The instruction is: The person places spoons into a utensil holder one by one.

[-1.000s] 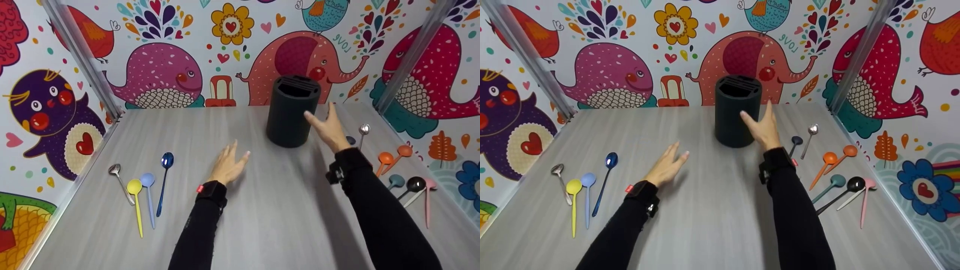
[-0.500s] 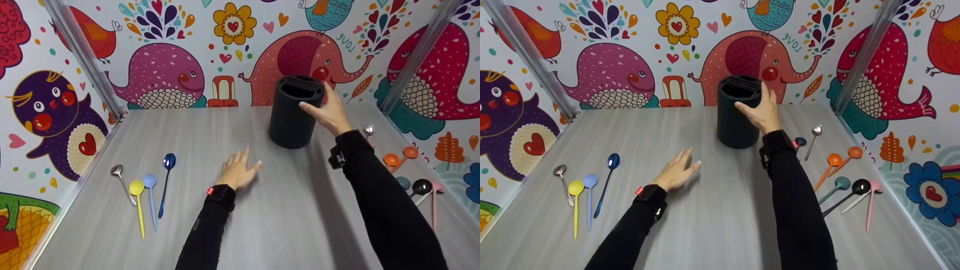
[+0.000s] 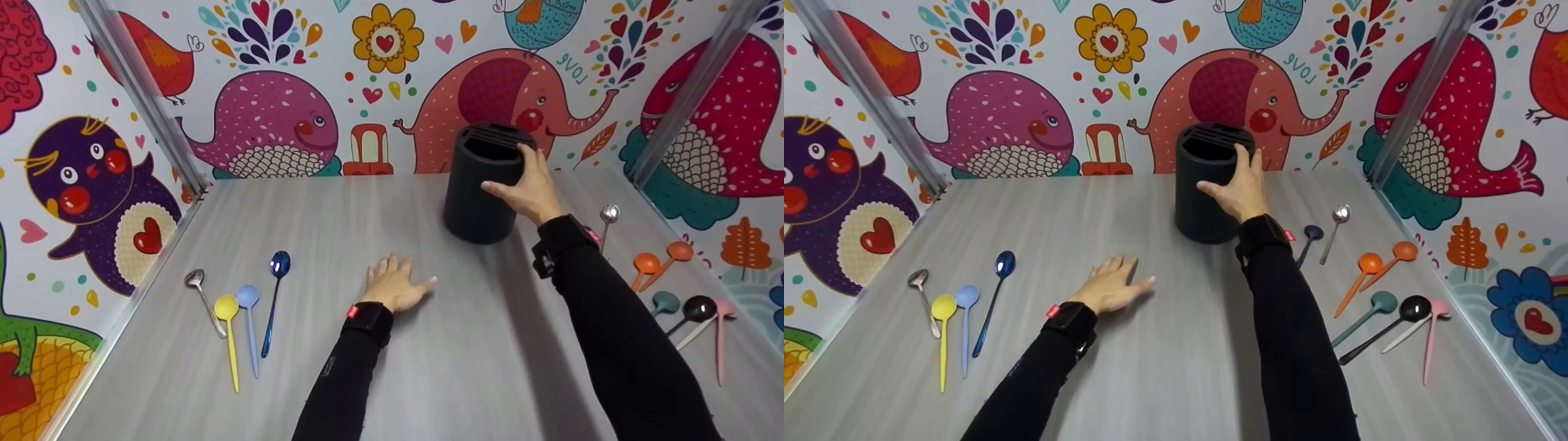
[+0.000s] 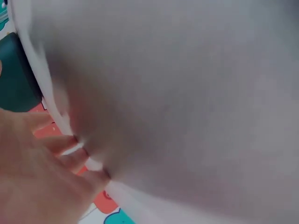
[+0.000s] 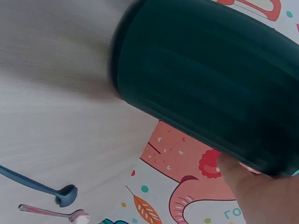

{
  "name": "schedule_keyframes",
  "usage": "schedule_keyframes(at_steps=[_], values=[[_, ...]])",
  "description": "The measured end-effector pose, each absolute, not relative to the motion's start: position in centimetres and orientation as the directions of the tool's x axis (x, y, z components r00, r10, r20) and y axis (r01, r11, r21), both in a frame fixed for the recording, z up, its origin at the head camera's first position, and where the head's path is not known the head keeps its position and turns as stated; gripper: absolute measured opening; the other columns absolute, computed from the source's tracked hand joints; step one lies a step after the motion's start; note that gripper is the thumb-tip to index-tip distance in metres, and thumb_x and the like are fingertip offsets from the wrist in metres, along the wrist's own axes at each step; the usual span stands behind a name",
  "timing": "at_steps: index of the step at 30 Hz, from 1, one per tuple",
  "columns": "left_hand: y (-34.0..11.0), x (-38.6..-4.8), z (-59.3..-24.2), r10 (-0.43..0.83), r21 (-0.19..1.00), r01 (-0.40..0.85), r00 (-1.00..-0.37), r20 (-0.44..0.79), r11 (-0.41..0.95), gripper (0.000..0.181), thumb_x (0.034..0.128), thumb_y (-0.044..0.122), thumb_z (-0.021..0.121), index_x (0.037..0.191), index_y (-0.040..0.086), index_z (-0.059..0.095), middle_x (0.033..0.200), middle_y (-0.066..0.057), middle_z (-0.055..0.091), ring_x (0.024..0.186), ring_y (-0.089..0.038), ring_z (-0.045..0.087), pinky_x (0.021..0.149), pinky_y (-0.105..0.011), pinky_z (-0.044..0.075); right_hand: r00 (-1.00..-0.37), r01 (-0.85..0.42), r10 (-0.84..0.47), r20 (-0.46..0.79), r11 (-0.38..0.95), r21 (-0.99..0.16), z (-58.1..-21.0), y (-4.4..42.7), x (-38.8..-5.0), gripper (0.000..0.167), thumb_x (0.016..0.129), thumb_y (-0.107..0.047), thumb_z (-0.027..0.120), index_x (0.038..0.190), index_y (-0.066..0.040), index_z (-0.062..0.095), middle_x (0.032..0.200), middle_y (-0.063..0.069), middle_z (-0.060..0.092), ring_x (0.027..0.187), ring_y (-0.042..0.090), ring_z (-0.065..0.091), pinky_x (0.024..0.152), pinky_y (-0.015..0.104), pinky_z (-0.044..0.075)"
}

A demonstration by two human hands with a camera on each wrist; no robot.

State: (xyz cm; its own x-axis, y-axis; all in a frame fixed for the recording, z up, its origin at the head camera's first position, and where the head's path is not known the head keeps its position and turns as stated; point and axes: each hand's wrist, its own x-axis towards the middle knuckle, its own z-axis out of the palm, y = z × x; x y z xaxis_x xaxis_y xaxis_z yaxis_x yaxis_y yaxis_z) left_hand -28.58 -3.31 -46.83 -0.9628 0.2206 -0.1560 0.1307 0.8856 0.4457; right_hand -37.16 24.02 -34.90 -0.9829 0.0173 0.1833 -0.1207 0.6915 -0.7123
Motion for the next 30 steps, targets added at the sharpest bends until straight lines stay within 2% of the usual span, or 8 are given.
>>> schedule_keyframes(at_steps=[6,12,16,19,22,30], values=[[-3.1,-28.6,-46.6,0.219,0.398,0.128,-0.957,-0.19,0.908,0.091,0.0938,0.072,0.045,0.161,0.014,0.029,0.166,-0.021,0.02,0.153,-0.039,0.013,0.12,-0.059,0.008,-0.957,-0.178,0.04,0.287,0.702,-0.69,-34.9,24.0,-37.2,0.085,0.09,-0.033,0.077,0.156,-0.005,0.031,0.158,0.025,0.029,0.145,0.04,0.029,0.118,0.054,0.023],[-2.9,-27.9,-45.8,0.23,0.3,0.139,-0.928,-0.293,0.944,0.105,0.0858,0.077,0.055,0.164,0.016,0.019,0.169,-0.019,0.005,0.155,-0.036,0.001,0.122,-0.056,0.003,-0.956,-0.188,0.024,0.291,0.71,-0.679,-34.4,24.2,-36.6,0.076,0.094,-0.033,0.074,0.154,-0.006,0.036,0.155,0.027,0.032,0.143,0.043,0.031,0.117,0.056,0.025],[-2.7,-27.8,-45.6,0.234,0.287,0.143,-0.921,-0.311,0.947,0.111,0.0821,0.077,0.06,0.164,0.016,0.017,0.169,-0.019,0.005,0.155,-0.037,0.001,0.121,-0.057,0.003,-0.968,-0.181,-0.008,0.25,0.714,-0.676,-34.1,24.5,-36.2,0.076,0.095,-0.037,0.071,0.155,-0.006,0.035,0.156,0.027,0.03,0.143,0.042,0.03,0.117,0.057,0.023],[-2.6,-28.0,-45.5,0.248,0.335,0.139,-0.917,-0.311,0.932,0.111,0.0817,0.075,0.064,0.164,0.016,0.018,0.168,-0.02,0.006,0.155,-0.037,0.002,0.121,-0.057,0.003,-0.972,-0.185,-0.032,0.234,0.718,-0.671,-34.0,24.7,-35.9,0.073,0.096,-0.036,0.07,0.153,-0.006,0.037,0.155,0.025,0.032,0.142,0.04,0.031,0.117,0.057,0.024],[-2.9,-28.4,-44.9,0.255,0.438,0.11,-0.923,-0.288,0.892,0.111,0.0822,0.071,0.067,0.164,0.015,0.016,0.168,-0.021,0.008,0.154,-0.039,0.004,0.122,-0.056,0.005,-0.969,-0.211,-0.062,0.24,0.711,-0.67,-33.8,24.5,-35.8,0.069,0.096,-0.034,0.07,0.151,-0.005,0.039,0.154,0.023,0.034,0.14,0.038,0.034,0.117,0.055,0.026],[-2.4,-30.0,-41.9,0.238,0.694,0.062,-0.958,-0.161,0.717,0.114,0.0841,0.072,0.064,0.165,0.024,0.0,0.17,-0.016,0.004,0.155,-0.035,0.005,0.122,-0.053,0.011,-0.959,-0.275,-0.133,0.251,0.655,-0.704,-33.9,24.3,-35.3,0.059,0.097,-0.032,0.069,0.143,-0.005,0.045,0.154,0.019,0.037,0.141,0.034,0.036,0.117,0.054,0.027]])
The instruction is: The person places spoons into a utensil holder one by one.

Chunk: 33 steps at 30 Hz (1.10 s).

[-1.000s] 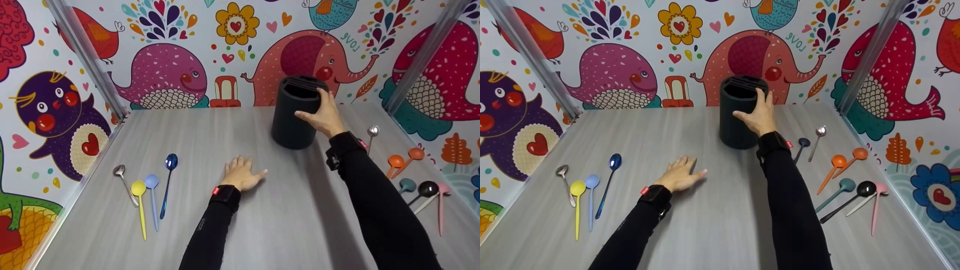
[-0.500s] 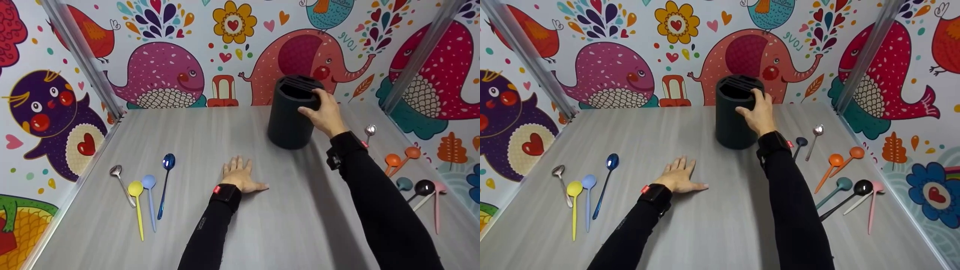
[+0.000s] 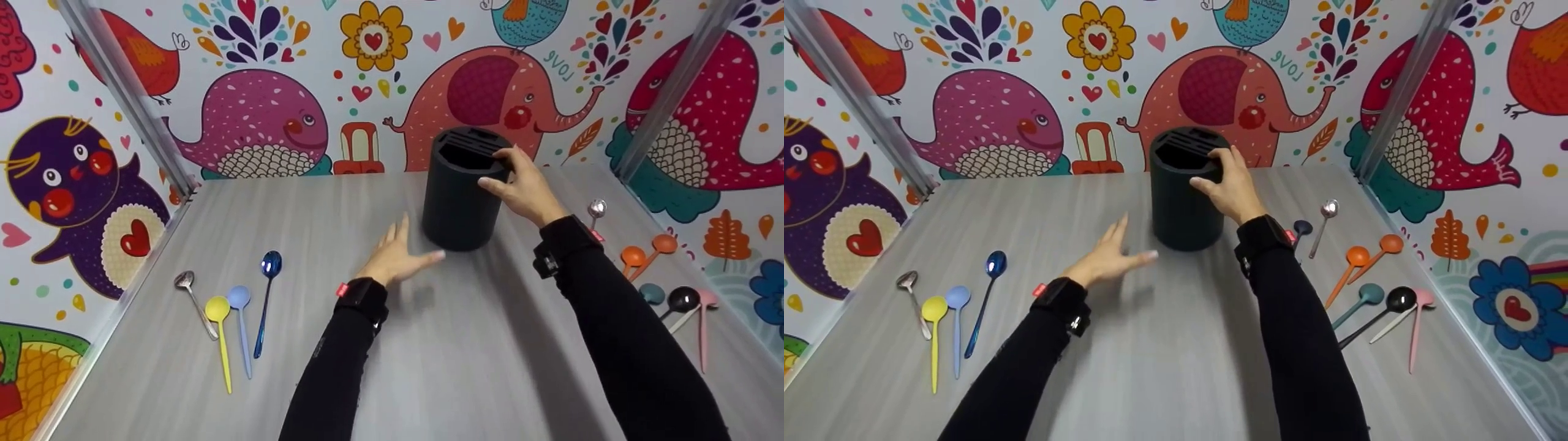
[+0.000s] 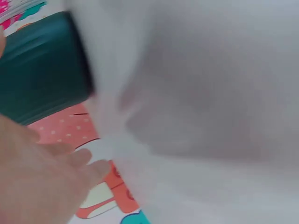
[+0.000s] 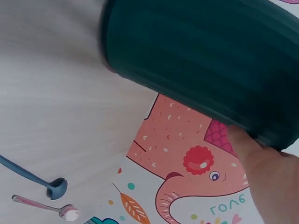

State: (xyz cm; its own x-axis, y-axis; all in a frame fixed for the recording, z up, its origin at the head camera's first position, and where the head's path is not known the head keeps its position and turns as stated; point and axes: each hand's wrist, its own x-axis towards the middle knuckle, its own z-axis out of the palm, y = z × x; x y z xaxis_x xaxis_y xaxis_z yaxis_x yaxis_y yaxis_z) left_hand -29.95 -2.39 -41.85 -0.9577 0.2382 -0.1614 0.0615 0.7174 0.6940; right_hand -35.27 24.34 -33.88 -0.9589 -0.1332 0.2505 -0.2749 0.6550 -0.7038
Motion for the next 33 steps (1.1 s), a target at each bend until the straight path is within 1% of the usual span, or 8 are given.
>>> schedule_keyframes(at_steps=[4,7,12,19,23,26,30,33], values=[[-2.0,-30.4,-40.2,0.213,0.791,0.072,-0.974,-0.075,0.607,0.112,0.0847,0.074,0.062,0.165,0.027,-0.001,0.17,-0.012,0.005,0.155,-0.032,0.009,0.121,-0.055,0.015,-0.953,-0.302,-0.171,0.252,0.629,-0.716,-33.9,24.7,-34.6,0.06,0.097,-0.03,0.069,0.143,-0.003,0.044,0.155,0.019,0.036,0.144,0.035,0.035,0.118,0.053,0.026],[-1.8,-30.7,-39.3,0.192,0.861,0.092,-0.981,-0.007,0.501,0.108,0.0875,0.071,0.06,0.165,0.026,0.0,0.17,-0.01,0.007,0.155,-0.029,0.011,0.121,-0.053,0.016,-0.945,-0.326,-0.205,0.254,0.598,-0.733,-33.9,25.1,-34.0,0.06,0.097,-0.029,0.07,0.143,-0.002,0.043,0.154,0.02,0.037,0.145,0.037,0.034,0.119,0.051,0.025],[-1.4,-31.0,-38.9,0.161,0.927,0.119,-0.985,0.065,0.355,0.098,0.0929,0.065,0.057,0.165,0.025,0.004,0.17,-0.008,0.008,0.155,-0.026,0.01,0.122,-0.05,0.014,-0.933,-0.357,-0.242,0.267,0.519,-0.776,-34.5,25.5,-32.9,0.056,0.097,-0.025,0.071,0.142,-0.004,0.045,0.161,0.018,0.027,0.148,0.038,0.03,0.118,0.052,0.027],[-0.6,-31.2,-38.6,0.144,0.97,0.115,-0.986,0.085,0.215,0.083,0.0997,0.066,0.037,0.165,0.026,0.007,0.171,-0.002,0.007,0.156,-0.023,0.008,0.122,-0.051,0.01,-0.916,-0.383,-0.243,0.319,0.295,-0.876,-36.3,24.7,-31.3,0.05,0.101,-0.022,0.062,0.143,-0.003,0.042,0.166,0.013,0.017,0.152,0.034,0.022,0.116,0.055,0.029],[-0.5,-31.4,-38.5,0.146,0.976,0.151,-0.981,0.128,0.155,0.075,0.1038,0.06,0.031,0.165,0.022,0.008,0.17,-0.004,0.01,0.155,-0.025,0.011,0.122,-0.053,0.011,-0.906,-0.405,-0.204,0.37,0.176,-0.897,-37.6,23.7,-30.5,0.046,0.103,-0.021,0.057,0.142,-0.004,0.041,0.165,0.011,0.018,0.152,0.031,0.02,0.119,0.053,0.025],[-0.5,-31.5,-38.3,0.133,0.976,0.181,-0.977,0.165,0.119,0.071,0.106,0.053,0.029,0.165,0.018,0.011,0.17,-0.005,0.015,0.154,-0.025,0.014,0.121,-0.054,0.012,-0.906,-0.407,-0.156,0.394,0.062,-0.911,-38.3,22.8,-30.2,0.047,0.104,-0.02,0.054,0.142,-0.002,0.035,0.161,0.013,0.022,0.15,0.03,0.024,0.119,0.051,0.024],[-0.2,-31.5,-38.2,0.114,0.973,0.206,-0.974,0.194,0.103,0.068,0.1069,0.05,0.026,0.164,0.016,0.015,0.169,-0.007,0.018,0.154,-0.025,0.017,0.121,-0.052,0.013,-0.931,-0.357,-0.053,0.36,-0.062,-0.932,-38.8,21.5,-29.9,0.058,0.105,-0.025,0.049,0.153,-0.005,0.022,0.154,0.015,0.025,0.146,0.028,0.029,0.118,0.051,0.025],[0.2,-31.7,-38.4,0.101,0.973,0.222,-0.971,0.215,0.063,0.067,0.1073,0.049,0.024,0.164,0.013,0.017,0.168,-0.008,0.019,0.154,-0.025,0.017,0.122,-0.049,0.014,-0.952,-0.306,0.001,0.307,-0.091,-0.948,-38.9,20.6,-29.9,0.066,0.106,-0.035,0.044,0.161,-0.012,0.015,0.159,0.013,0.022,0.148,0.025,0.024,0.12,0.049,0.019]])
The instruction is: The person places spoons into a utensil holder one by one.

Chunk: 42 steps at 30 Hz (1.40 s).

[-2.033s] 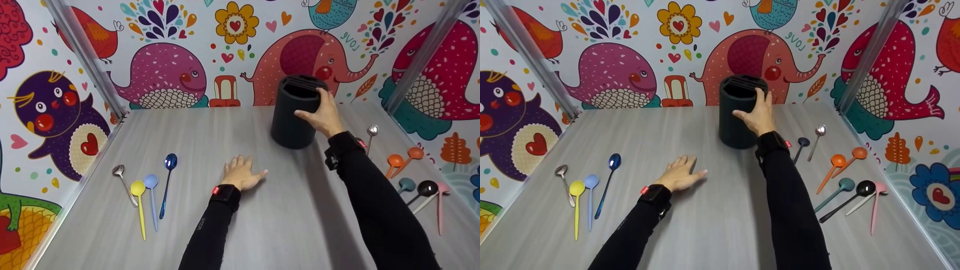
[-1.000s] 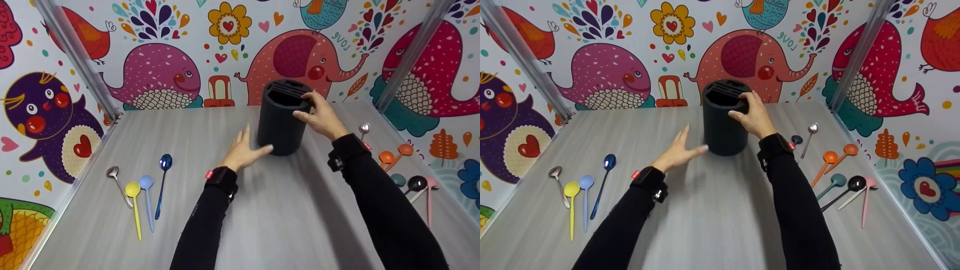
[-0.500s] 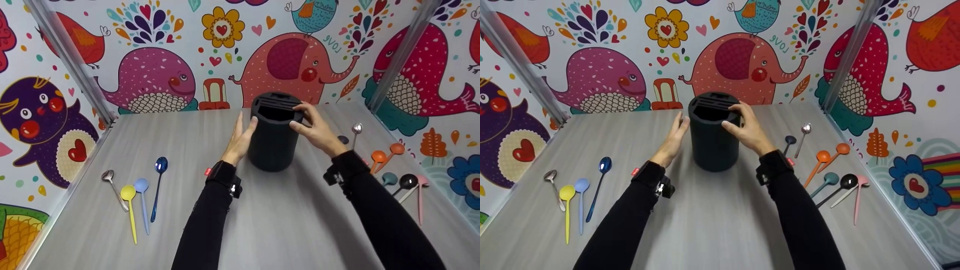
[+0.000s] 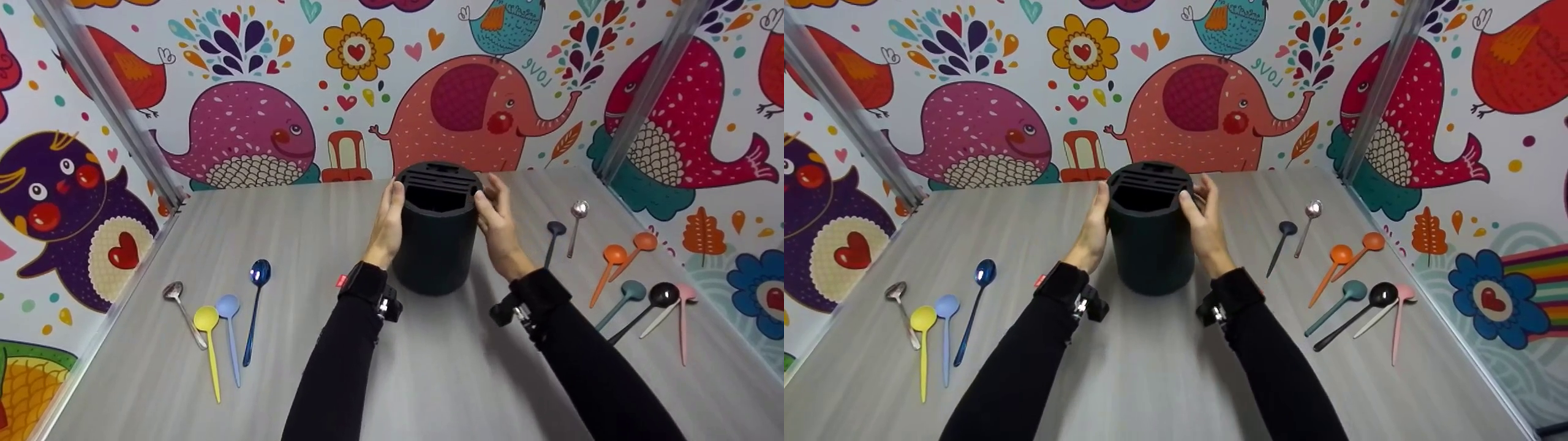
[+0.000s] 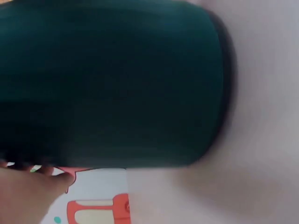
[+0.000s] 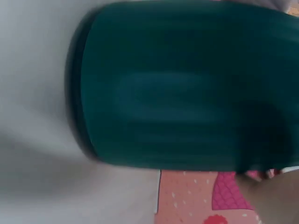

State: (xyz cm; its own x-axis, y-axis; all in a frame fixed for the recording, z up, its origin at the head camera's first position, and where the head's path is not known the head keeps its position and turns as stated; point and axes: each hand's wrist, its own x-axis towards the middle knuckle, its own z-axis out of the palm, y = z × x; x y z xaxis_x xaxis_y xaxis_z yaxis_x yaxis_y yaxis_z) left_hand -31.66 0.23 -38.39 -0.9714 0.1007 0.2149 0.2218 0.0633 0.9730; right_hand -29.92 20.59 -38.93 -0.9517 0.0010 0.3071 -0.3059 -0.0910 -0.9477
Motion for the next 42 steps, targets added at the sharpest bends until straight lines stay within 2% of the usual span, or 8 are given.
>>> schedule_keyframes(at_steps=[7,14,21,28,35,42], values=[[0.8,-31.8,-39.2,0.077,0.963,0.268,-0.96,0.269,-0.016,0.063,0.1082,0.044,0.026,0.16,0.007,0.025,0.163,-0.011,0.028,0.151,-0.024,0.025,0.121,-0.043,0.019,-0.96,-0.275,-0.025,0.279,-0.089,-0.957,-39.6,19.3,-30.1,0.068,0.107,-0.044,0.028,0.164,-0.013,0.008,0.17,0.005,0.008,0.155,0.018,0.006,0.123,0.042,0.006],[0.9,-31.3,-39.3,0.069,0.972,0.225,-0.973,0.221,0.072,0.07,0.1026,0.055,0.032,0.159,0.013,0.027,0.163,-0.009,0.027,0.15,-0.024,0.025,0.12,-0.048,0.02,-0.976,-0.218,-0.008,0.219,-0.051,-0.975,-39.7,19.4,-30.2,0.073,0.105,-0.046,0.024,0.163,-0.008,0.001,0.17,0.008,0.0,0.155,0.02,-0.001,0.123,0.042,0.005],[0.5,-30.2,-39.1,0.057,0.968,0.174,-0.984,0.166,0.182,0.08,0.0992,0.061,0.029,0.163,0.014,0.017,0.167,-0.009,0.018,0.153,-0.026,0.018,0.121,-0.049,0.017,-0.984,-0.177,-0.023,0.177,-0.001,-0.984,-39.8,19.4,-29.5,0.075,0.105,-0.053,0.022,0.164,-0.011,0.002,0.17,0.006,-0.001,0.155,0.019,-0.001,0.123,0.043,0.005],[-0.6,-28.6,-39.0,0.02,0.962,0.138,-0.99,0.137,0.236,0.083,0.0978,0.066,0.029,0.163,0.016,0.016,0.168,-0.007,0.017,0.153,-0.025,0.015,0.121,-0.05,0.017,-0.984,-0.163,-0.065,0.164,-0.019,-0.986,-39.8,18.7,-28.7,0.075,0.104,-0.055,0.022,0.164,-0.013,0.005,0.171,0.004,0.002,0.155,0.018,0.001,0.123,0.042,0.006],[-2.0,-26.8,-39.2,0.016,0.941,0.188,-0.981,0.192,0.281,0.082,0.096,0.064,0.034,0.159,0.013,0.023,0.163,-0.011,0.024,0.149,-0.027,0.023,0.119,-0.05,0.022,-0.982,-0.15,-0.113,0.148,0.005,-0.989,-40.0,18.3,-27.2,0.074,0.104,-0.055,0.021,0.164,-0.013,0.009,0.17,0.006,0.003,0.155,0.021,0.004,0.122,0.05,0.007],[-2.6,-25.4,-39.5,0.007,0.922,0.195,-0.979,0.205,0.334,0.089,0.0951,0.066,0.031,0.161,0.008,0.02,0.165,-0.015,0.019,0.153,-0.033,0.015,0.12,-0.055,0.016,-0.973,-0.174,-0.151,0.172,0.0,-0.985,-40.1,17.9,-26.0,0.072,0.104,-0.056,0.021,0.164,-0.015,0.016,0.169,0.005,0.007,0.154,0.021,0.007,0.122,0.052,0.011]])
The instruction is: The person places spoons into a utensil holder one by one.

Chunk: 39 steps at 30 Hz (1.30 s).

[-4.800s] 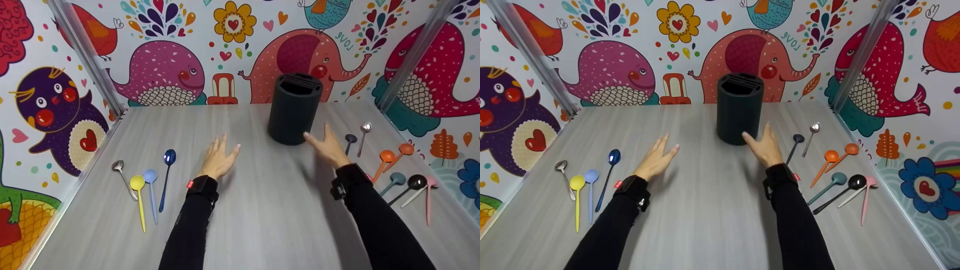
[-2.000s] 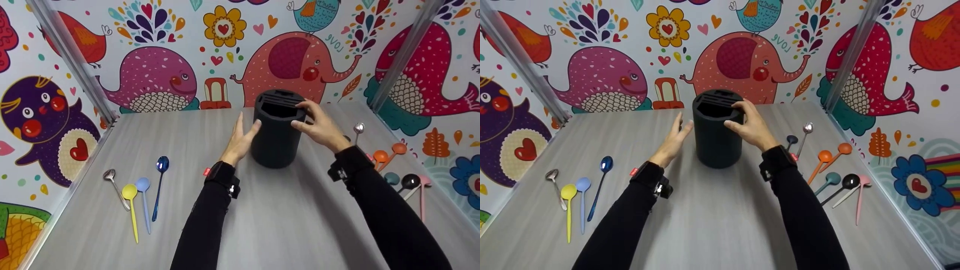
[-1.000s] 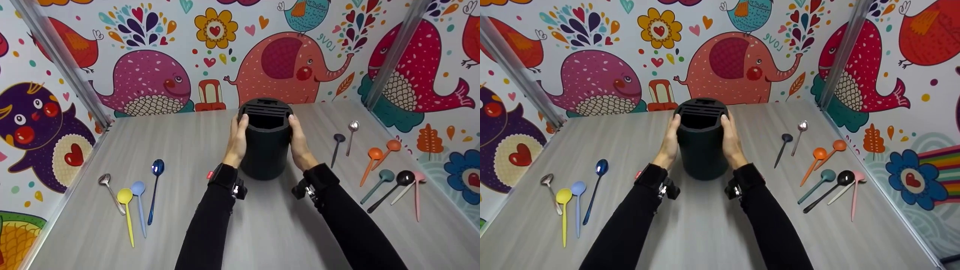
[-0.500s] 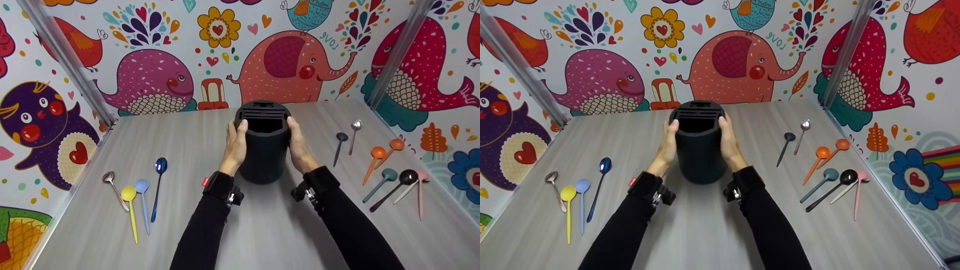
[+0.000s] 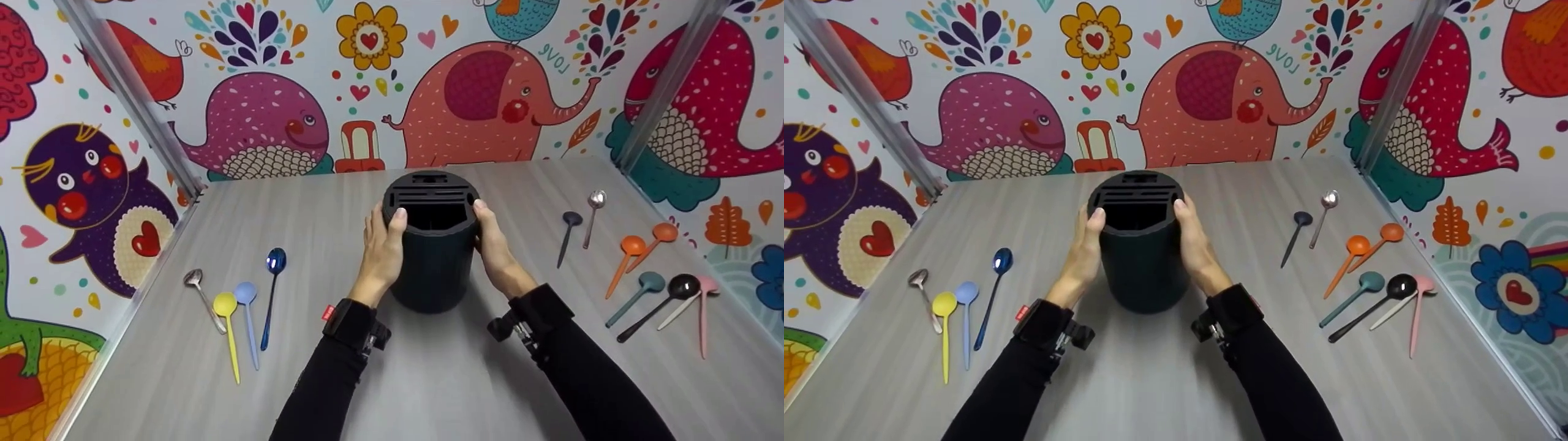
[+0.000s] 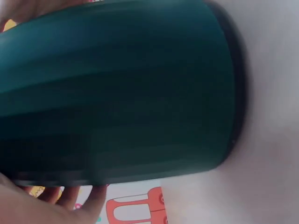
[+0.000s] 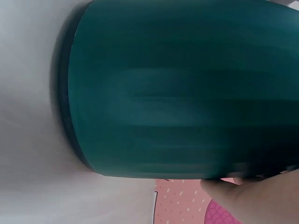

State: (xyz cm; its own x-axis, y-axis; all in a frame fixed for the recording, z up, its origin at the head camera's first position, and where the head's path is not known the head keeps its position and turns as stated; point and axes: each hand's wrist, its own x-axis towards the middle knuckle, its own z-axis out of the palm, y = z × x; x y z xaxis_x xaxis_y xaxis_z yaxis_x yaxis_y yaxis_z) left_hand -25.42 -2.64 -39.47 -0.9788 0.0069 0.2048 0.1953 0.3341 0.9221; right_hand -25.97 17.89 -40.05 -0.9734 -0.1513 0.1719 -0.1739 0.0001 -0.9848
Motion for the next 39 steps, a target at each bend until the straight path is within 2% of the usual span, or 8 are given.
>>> schedule_keyframes(at_steps=[7,15,22,29,34,39], values=[[-2.6,-24.6,-39.4,-0.015,0.907,0.231,-0.968,0.252,0.351,0.086,0.0954,0.065,0.032,0.159,0.007,0.026,0.16,-0.016,0.027,0.149,-0.034,0.023,0.119,-0.054,0.021,-0.971,-0.172,-0.168,0.171,-0.004,-0.985,-40.0,17.7,-25.4,0.073,0.104,-0.059,0.019,0.163,-0.017,0.017,0.169,0.003,0.009,0.154,0.019,0.009,0.122,0.051,0.01],[-2.8,-24.5,-39.6,-0.031,0.901,0.26,-0.957,0.288,0.347,0.088,0.0935,0.067,0.031,0.157,0.005,0.029,0.155,-0.017,0.033,0.144,-0.034,0.029,0.117,-0.053,0.024,-0.967,-0.194,-0.164,0.194,-0.018,-0.981,-39.9,17.3,-25.0,0.071,0.104,-0.054,0.019,0.164,-0.014,0.017,0.169,0.005,0.009,0.154,0.021,0.009,0.122,0.052,0.01],[-2.9,-24.2,-39.8,-0.039,0.901,0.253,-0.958,0.284,0.353,0.095,0.0928,0.072,0.027,0.158,0.004,0.026,0.158,-0.017,0.03,0.147,-0.035,0.025,0.118,-0.053,0.023,-0.975,-0.17,-0.147,0.168,-0.001,-0.985,-40.1,17.1,-24.7,0.073,0.104,-0.054,0.02,0.164,-0.012,0.01,0.17,0.007,0.001,0.155,0.024,0.001,0.122,0.054,0.007],[-3.0,-24.1,-40.0,-0.054,0.897,0.277,-0.948,0.313,0.344,0.105,0.0899,0.081,0.023,0.157,0.001,0.027,0.157,-0.02,0.031,0.146,-0.038,0.026,0.118,-0.054,0.022,-0.97,-0.204,-0.13,0.206,-0.023,-0.979,-40.2,16.9,-24.6,0.068,0.105,-0.051,0.023,0.162,-0.013,0.024,0.168,0.005,0.013,0.153,0.021,0.012,0.121,0.053,0.013],[-3.0,-24.2,-40.1,-0.067,0.896,0.277,-0.946,0.318,0.346,0.113,0.0859,0.088,0.02,0.157,0.001,0.027,0.157,-0.021,0.031,0.146,-0.038,0.027,0.118,-0.054,0.022,-0.972,-0.2,-0.124,0.2,-0.01,-0.98,-40.1,16.8,-24.6,0.069,0.105,-0.052,0.023,0.162,-0.014,0.024,0.168,0.005,0.014,0.153,0.021,0.013,0.121,0.053,0.014],[-2.8,-24.2,-40.2,-0.076,0.905,0.266,-0.949,0.307,0.333,0.102,0.0911,0.079,0.024,0.157,0.001,0.027,0.156,-0.02,0.032,0.145,-0.037,0.027,0.117,-0.053,0.023,-0.971,-0.209,-0.116,0.21,-0.025,-0.978,-40.2,16.7,-24.6,0.067,0.105,-0.052,0.023,0.161,-0.014,0.028,0.167,0.004,0.016,0.153,0.02,0.014,0.121,0.052,0.014]])
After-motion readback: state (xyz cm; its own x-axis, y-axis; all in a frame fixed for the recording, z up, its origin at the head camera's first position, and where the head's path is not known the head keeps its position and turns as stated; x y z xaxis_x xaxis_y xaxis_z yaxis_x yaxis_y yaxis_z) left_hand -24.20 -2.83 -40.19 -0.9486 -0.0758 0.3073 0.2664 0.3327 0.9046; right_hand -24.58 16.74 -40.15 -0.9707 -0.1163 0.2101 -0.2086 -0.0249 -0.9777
